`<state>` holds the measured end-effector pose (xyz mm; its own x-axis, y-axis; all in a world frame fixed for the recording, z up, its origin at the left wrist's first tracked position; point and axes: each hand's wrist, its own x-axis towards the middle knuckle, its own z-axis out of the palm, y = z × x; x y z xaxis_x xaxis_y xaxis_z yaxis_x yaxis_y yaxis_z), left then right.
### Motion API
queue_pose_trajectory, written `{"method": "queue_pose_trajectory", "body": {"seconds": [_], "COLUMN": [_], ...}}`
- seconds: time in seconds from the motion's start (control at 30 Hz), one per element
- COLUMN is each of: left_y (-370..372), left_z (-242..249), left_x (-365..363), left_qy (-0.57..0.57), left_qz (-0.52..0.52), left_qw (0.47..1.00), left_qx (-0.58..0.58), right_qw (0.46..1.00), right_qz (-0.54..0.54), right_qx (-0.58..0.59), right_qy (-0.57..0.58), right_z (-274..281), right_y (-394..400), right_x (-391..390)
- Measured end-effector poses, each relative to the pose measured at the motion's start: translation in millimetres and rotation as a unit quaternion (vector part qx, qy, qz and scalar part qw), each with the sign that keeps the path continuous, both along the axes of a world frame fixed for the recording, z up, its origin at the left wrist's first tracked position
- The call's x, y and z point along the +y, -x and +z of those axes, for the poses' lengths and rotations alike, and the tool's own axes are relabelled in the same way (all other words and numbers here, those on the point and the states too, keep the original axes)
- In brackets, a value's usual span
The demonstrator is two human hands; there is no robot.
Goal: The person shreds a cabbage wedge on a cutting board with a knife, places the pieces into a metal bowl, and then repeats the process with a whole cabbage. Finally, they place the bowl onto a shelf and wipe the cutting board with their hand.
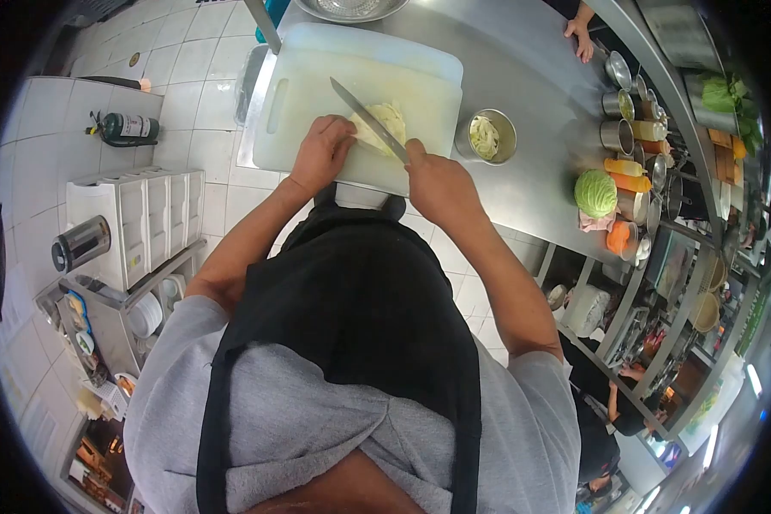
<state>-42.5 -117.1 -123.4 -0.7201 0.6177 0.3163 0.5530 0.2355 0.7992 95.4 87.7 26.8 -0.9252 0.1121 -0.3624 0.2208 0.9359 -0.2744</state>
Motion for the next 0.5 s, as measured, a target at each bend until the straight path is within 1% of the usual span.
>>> {"method": "queue_pose_trajectory", "body": {"seconds": [0.07,0.13,0.27,0.5], "left_y": [-3.0,-3.4,-0.5,0.0], "left_z": [-1.0,-2.3,-7.6,-8.5], "left_x": [0.2,1.1,-0.7,-2.4], "left_qy": [-0.01,-0.022,-0.019,-0.028], "left_qz": [0.01,0.018,0.018,0.011], "left_qw": [1.0,0.999,0.999,0.999], "left_qx": [0.01,0.022,0.021,0.022], "right_qw": [1.0,0.997,0.997,0.995], "right_qz": [-0.003,0.013,0.021,0.032], "right_qx": [-0.025,-0.08,-0.066,-0.086], "right_qy": [-0.006,-0.01,-0.018,-0.029], "right_z": [11.8,18.5,16.0,11.2], "right_y": [-2.9,-4.2,-0.3,24.5], "right_x": [-1.8,-3.6,-9.0,-14.9]}}
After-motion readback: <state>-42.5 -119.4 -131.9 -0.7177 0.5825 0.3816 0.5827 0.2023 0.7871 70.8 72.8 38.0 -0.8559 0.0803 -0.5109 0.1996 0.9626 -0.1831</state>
